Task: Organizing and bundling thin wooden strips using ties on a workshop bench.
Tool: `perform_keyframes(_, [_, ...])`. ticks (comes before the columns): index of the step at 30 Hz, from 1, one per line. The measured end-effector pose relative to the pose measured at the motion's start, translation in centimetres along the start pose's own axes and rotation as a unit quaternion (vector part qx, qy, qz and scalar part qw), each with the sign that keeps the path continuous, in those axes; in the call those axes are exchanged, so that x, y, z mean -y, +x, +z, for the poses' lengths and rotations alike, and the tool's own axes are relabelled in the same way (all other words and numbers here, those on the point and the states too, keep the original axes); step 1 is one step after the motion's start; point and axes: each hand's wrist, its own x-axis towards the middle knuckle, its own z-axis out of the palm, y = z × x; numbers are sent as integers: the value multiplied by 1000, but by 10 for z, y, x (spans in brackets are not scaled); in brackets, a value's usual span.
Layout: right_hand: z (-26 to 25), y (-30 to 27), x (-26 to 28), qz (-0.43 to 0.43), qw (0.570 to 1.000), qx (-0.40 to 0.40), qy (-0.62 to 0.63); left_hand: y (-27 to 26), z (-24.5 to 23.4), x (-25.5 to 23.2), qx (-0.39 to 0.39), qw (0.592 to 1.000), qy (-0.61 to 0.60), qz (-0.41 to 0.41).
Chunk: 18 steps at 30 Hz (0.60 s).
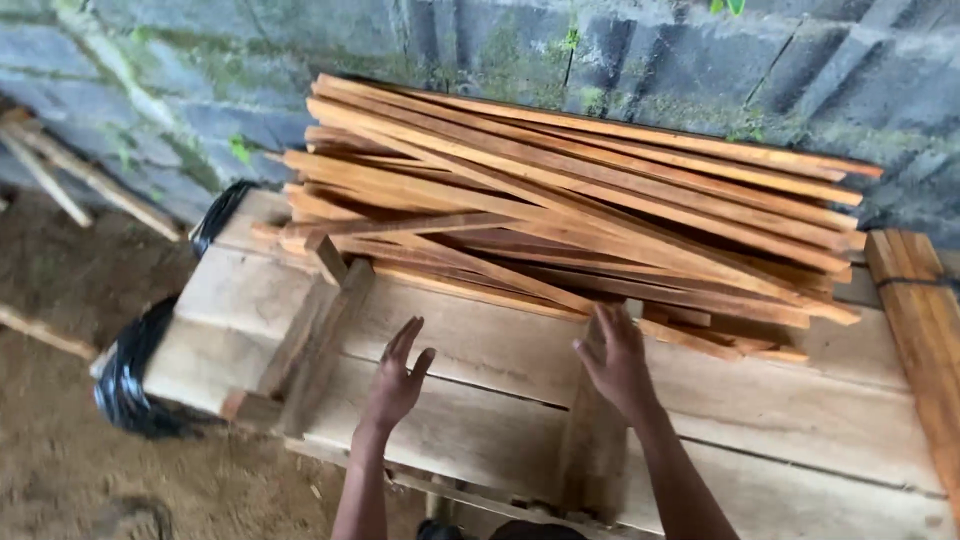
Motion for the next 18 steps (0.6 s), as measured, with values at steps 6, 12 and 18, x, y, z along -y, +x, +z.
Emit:
perform_keyframes(6, [38,9,24,103,994,-42,11,50,-43,49,55,996,-8,67])
perform_keyframes(12, [58,29,62,114,990,-84,-7,88,-85,60,107,992,-12,72])
perform_keyframes(18, [90,40,53,136,984,-106,-45,114,-97,89,140,987,2,80])
